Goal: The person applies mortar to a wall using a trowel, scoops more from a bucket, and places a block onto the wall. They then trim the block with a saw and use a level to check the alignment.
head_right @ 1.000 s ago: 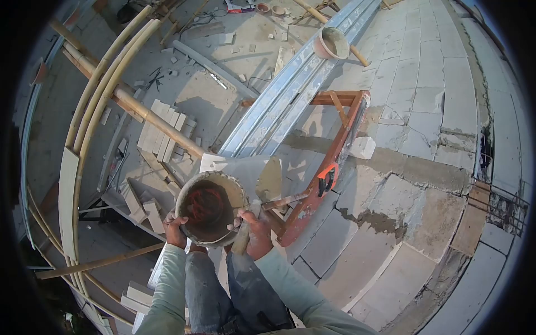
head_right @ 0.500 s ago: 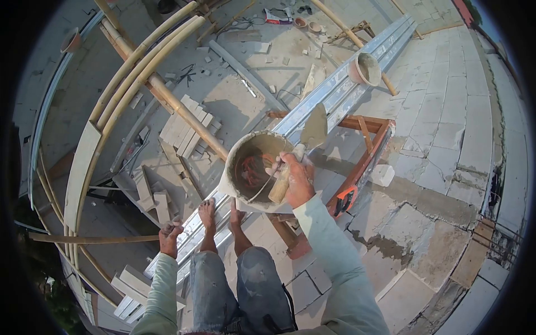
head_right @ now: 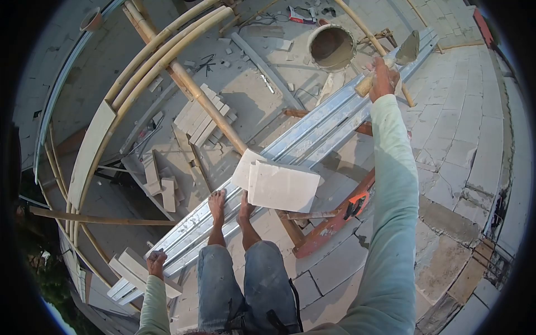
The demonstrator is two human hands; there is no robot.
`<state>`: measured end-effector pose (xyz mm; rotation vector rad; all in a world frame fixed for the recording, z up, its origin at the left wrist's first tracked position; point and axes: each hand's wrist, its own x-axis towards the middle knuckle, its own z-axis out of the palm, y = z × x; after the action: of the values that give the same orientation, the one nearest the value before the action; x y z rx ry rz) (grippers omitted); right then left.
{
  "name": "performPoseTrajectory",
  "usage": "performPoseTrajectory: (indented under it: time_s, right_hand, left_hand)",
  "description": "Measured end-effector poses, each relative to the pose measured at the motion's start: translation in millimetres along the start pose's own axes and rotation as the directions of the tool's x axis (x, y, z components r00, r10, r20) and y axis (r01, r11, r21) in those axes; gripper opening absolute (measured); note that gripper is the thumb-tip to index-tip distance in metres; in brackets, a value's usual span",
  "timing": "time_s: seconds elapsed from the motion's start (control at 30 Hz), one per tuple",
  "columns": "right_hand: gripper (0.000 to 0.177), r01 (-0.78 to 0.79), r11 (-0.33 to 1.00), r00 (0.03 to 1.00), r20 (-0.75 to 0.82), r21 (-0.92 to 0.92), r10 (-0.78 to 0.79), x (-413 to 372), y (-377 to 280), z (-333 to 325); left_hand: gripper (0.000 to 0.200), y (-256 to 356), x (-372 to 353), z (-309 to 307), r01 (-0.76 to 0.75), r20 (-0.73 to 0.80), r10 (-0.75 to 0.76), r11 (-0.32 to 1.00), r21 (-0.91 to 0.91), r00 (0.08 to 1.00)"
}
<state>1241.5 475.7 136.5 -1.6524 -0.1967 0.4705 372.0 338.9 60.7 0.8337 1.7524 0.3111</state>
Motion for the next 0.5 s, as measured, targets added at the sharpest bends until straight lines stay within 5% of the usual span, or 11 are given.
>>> performPoseTrajectory:
  time_s: [0.1, 0.23, 0.3, 0.43, 0.5]
  right_hand:
    - [0.054, -0.029, 0.994, 0.997, 0.063, -0.106, 0.036, -90, 22, 5]
    - [0.041, -0.169, 0.957, 0.976, 0.094, -0.234, 0.196, -190, 99, -16]
    - [0.037, -0.177, 0.863, 0.96, 0.11, -0.473, 0.257, -229, 161, -52]
    - [0.032, -0.385, 0.844, 0.903, 0.037, -0.373, 0.428, -337, 182, -71]
    - [0.035, -0.253, 0.702, 0.924, 0.048, -0.666, 0.379, -372, 188, -95]
  left_hand:
    - [0.007, 11, -15, 5, 0.088, -0.005, -0.088, 0.995, 0.04, 0.996]
    - [0.01, 25, -22, 11, 0.029, 0.027, -0.033, 0.993, 0.115, 0.999]
    - [0.011, 28, -22, 10, 0.009, 0.068, -0.02, 0.989, 0.145, 0.997]
    - [0.012, 24, -19, -1, 0.017, 0.07, -0.032, 0.98, 0.198, 0.997]
    - [0.013, 24, -20, -3, 0.026, 0.069, -0.042, 0.977, 0.211, 0.997]
